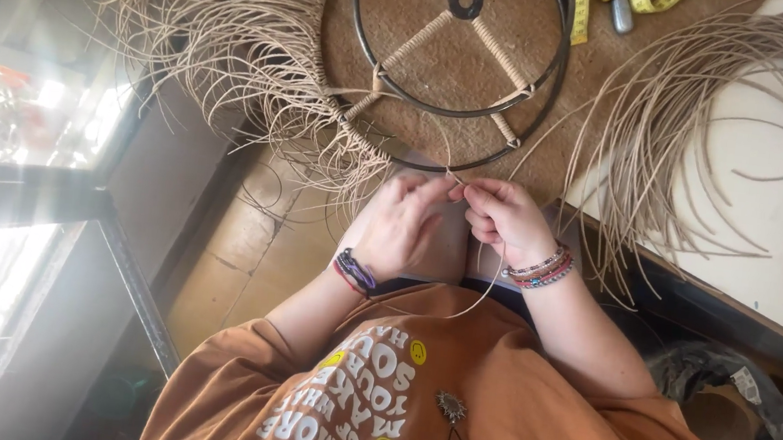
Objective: Tying and weaving natural fiber strands onto a circular metal frame to create a decorative item like a lampshade.
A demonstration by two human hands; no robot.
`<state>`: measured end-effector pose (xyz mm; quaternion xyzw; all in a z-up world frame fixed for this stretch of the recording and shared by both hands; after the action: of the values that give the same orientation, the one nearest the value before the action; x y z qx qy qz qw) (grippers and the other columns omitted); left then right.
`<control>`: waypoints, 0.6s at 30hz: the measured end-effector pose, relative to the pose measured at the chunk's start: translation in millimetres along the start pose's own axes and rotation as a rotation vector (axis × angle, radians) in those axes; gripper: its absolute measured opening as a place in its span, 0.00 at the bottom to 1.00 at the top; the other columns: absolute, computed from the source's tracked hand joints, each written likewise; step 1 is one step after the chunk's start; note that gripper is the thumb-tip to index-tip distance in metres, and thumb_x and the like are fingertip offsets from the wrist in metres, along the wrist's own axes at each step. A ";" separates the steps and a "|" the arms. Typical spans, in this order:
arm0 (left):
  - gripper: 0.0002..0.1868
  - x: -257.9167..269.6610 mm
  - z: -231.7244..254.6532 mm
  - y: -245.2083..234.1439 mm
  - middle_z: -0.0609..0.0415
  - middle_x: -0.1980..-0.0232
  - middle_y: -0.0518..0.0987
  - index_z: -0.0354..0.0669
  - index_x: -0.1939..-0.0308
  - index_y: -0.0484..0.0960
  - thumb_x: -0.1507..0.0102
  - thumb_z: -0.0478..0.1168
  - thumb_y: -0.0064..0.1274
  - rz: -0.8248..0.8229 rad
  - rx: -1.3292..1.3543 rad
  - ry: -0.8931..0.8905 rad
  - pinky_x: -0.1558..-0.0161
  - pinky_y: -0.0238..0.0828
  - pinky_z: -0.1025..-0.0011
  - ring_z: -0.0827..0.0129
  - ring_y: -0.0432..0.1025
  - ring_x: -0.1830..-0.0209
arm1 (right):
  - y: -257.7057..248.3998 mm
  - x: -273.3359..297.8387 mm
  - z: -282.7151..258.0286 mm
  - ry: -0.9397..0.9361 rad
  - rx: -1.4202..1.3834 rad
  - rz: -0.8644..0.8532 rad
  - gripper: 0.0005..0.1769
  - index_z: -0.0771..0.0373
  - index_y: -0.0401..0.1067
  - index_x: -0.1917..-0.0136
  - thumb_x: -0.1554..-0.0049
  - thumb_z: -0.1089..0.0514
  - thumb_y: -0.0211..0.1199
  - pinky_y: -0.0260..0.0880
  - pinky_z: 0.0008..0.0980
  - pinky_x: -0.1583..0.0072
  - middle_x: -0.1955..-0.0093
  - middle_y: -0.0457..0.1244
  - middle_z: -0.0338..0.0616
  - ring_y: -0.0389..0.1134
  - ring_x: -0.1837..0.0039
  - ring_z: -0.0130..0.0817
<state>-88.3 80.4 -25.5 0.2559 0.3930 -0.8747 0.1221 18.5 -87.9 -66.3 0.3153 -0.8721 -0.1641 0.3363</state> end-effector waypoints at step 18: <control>0.17 -12.8 -7.5 -0.3 0.50 0.53 0.79 0.42 0.41 0.81 0.32 0.41 0.56 0.191 0.765 -0.356 0.46 0.76 0.61 0.61 0.77 0.54 | 14.0 0.6 9.4 -0.097 0.025 0.062 0.12 0.66 0.74 0.39 0.34 0.63 0.57 0.62 0.22 0.73 0.70 0.48 0.29 0.52 0.68 0.17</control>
<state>-75.1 86.4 -22.6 0.1630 -0.0123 -0.9727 0.1645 5.5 -77.1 -65.8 0.2841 -0.8987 -0.1578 0.2946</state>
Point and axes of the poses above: each hand's wrist, its own x-axis away from the middle knuckle, its own y-axis out of the palm, z = x × y, the point moved 3 cm from there along -x, towards the middle knuckle
